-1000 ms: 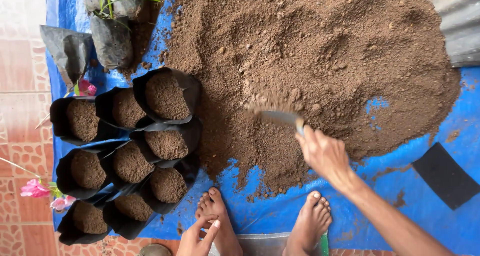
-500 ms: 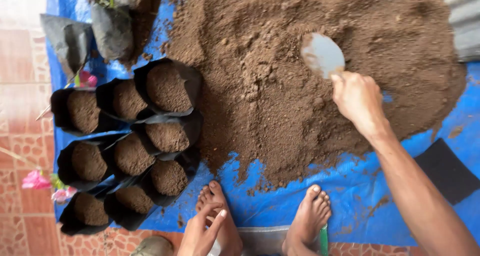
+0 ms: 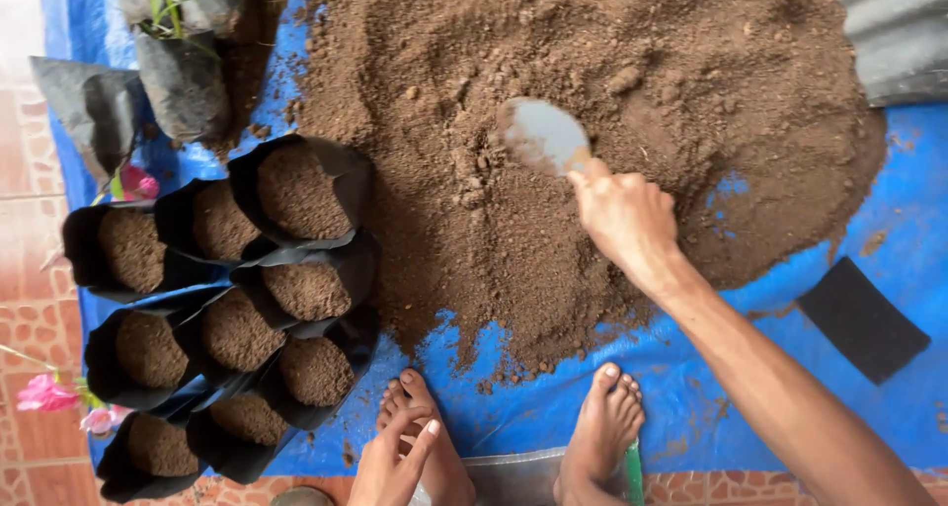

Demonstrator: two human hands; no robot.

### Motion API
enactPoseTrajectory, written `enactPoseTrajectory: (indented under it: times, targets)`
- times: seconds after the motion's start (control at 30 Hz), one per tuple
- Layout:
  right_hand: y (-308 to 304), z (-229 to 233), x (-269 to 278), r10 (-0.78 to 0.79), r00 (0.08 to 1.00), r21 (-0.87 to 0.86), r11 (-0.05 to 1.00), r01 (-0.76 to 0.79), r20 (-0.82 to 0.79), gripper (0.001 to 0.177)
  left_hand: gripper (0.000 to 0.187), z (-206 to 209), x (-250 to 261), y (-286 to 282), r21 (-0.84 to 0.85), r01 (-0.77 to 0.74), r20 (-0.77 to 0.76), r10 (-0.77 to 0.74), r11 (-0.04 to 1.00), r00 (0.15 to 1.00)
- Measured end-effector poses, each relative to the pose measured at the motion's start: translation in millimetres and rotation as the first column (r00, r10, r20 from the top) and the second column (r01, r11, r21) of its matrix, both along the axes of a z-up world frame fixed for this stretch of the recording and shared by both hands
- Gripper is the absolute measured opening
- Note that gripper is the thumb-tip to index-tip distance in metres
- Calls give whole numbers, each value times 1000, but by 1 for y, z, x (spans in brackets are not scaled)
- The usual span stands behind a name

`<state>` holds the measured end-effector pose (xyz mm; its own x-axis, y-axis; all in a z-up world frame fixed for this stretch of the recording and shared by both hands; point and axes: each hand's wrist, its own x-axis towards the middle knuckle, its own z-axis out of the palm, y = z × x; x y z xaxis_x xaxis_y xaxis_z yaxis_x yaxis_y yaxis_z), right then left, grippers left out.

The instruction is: Mixing and preparing soil on a tarp using a hand trowel and hands in a nursery setting.

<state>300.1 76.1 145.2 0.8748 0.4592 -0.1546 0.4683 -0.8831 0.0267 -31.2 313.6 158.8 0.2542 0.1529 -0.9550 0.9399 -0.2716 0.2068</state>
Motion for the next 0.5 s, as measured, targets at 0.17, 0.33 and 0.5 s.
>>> enactPoseTrajectory:
  times: [0.17, 0.33, 0.5]
  targets:
    - [-73, 23, 18, -338, 931, -118, 939, 324, -135, 35, 46, 6, -1, 10, 55, 27, 12, -28, 998, 1000]
    - [-74, 54, 15, -339, 934, -80, 940, 331, -115, 39, 45, 5, -8, 10, 24, -9, 47, 8, 1000, 999]
    - [22, 62, 6, -203, 961, 77, 972, 221, -188, 33, 46, 8, -6, 8, -25, -18, 21, 18, 1000, 1000]
